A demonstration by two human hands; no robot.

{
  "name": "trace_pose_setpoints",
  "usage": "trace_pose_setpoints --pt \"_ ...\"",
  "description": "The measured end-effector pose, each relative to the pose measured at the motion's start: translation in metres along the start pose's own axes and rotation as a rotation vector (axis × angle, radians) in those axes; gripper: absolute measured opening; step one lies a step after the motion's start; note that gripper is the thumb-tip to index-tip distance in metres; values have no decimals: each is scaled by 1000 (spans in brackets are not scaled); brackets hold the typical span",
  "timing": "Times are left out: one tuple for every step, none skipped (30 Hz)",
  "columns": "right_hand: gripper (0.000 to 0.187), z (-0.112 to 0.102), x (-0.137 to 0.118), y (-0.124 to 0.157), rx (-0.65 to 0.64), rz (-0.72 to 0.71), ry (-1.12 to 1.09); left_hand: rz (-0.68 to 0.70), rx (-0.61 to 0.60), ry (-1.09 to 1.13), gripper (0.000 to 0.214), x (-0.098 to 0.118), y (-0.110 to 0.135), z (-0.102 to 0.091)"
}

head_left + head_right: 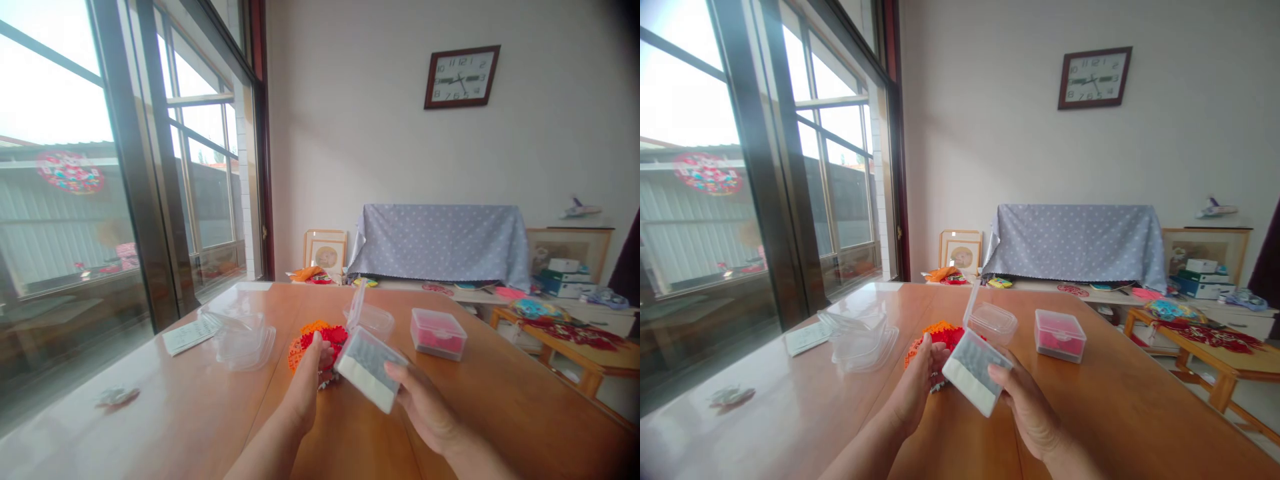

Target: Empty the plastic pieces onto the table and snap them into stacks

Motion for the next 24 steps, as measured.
trace_pose_setpoints --pt "51 2 3 0 -17 47 -74 -37 -2 14 76 -1 0 0" --pt "50 4 7 -1 -31 100 -145 -70 -18 22 76 -1 1 1" --pt "50 5 11 -2 -47 155 -207 -92 -47 24 74 0 2 3" --pt "51 7 15 -3 -66 206 -259 -97 -80 20 73 2 4 6" --pt "52 9 18 -3 -90 252 -296 -94 -102 10 71 4 7 10" --pt "54 10 20 -4 -113 291 -317 -88 -109 -2 68 7 10 12" --pt "57 11 21 -4 -133 325 -325 -81 -98 -15 65 9 12 14" --pt "59 12 22 -4 -148 353 -321 -74 -73 -29 63 10 14 15" --pt "62 12 23 -3 -156 374 -308 -68 -49 -44 60 11 16 15" --pt "63 12 24 -3 -153 389 -287 -64 -35 -59 58 12 17 15" --pt "64 11 24 -3 -142 401 -261 -62 -31 -73 57 12 18 15" --pt "64 9 25 -4 -122 402 -232 -57 -30 -86 57 13 18 15" --pt "63 7 26 -5 -96 392 -201 -49 -30 -100 57 13 18 15" --pt "60 4 27 -6 -66 372 -168 -36 -29 -117 58 14 18 15" --pt "58 2 28 -8 -37 348 -135 -18 -26 -135 59 16 18 15" --pt "55 -1 30 -10 -7 321 -105 2 -18 -152 59 18 19 15" --pt "52 -3 31 -11 22 297 -81 20 -12 -166 60 20 19 15" --pt "50 -5 32 -13 51 277 -64 31 -10 -175 61 22 19 16" --pt "48 -6 34 -14 78 263 -55 37 -11 -178 62 23 20 17" --pt "46 -7 35 -15 102 249 -56 46 -10 -175 63 25 20 17" --pt "44 -8 35 -15 121 231 -68 56 -15 -170 63 26 20 18" --pt "42 -8 35 -15 134 212 -87 69 -19 -162 62 26 20 18" --pt "39 -8 35 -15 141 195 -110 85 -21 -150 60 27 20 18" --pt "37 -7 34 -15 143 184 -133 96 -20 -134 59 27 20 18"
Point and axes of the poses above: each hand's wrist, its own y-axis away from the middle knuckle, its own z-axis out of the palm, x = y × z, the point moved 4 cm from there along -y, towards the middle knuckle, and after that the axes turned 7 degrees about y, right-handed, at the moved point
